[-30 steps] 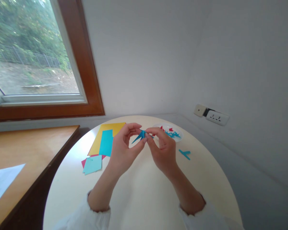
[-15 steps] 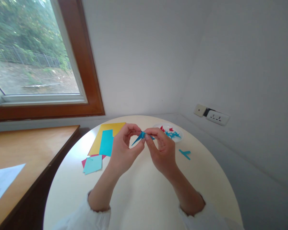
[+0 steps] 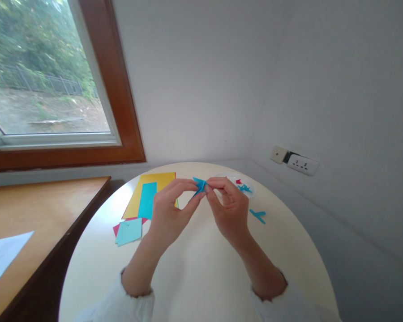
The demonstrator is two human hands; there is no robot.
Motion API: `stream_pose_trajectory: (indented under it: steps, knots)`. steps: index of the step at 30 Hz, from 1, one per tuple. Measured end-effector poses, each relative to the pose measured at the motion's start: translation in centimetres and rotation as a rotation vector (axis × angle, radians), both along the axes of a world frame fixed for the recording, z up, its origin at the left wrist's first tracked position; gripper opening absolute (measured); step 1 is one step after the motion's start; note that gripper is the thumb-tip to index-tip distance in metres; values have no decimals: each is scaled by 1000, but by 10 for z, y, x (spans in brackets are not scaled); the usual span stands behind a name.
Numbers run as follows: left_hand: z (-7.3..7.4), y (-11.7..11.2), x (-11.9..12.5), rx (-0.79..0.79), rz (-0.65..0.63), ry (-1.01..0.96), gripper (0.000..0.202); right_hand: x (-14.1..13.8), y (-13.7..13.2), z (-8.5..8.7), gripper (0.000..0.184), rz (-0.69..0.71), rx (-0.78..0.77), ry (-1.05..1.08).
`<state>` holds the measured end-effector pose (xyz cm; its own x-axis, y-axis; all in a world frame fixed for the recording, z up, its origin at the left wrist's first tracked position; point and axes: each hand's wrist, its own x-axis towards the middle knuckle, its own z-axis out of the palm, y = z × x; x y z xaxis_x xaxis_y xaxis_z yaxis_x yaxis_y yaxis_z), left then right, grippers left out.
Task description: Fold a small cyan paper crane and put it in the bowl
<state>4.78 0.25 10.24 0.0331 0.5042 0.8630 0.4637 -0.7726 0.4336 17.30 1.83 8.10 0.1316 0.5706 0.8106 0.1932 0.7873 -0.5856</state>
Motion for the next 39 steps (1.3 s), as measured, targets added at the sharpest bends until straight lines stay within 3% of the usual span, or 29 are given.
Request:
stream_pose_trajectory:
  steps: [7, 16, 39]
  knots:
    - [-2, -1, 0, 17, 3, -60, 6, 1, -6, 4, 4, 23, 13, -28]
    - [-3, -2, 0, -47, -130, -118, 6, 19, -1, 13, 8, 275, -16, -129]
    - [-4, -5, -1, -90, -75, -152, 5, 14, -6, 12, 6, 163, 11, -69]
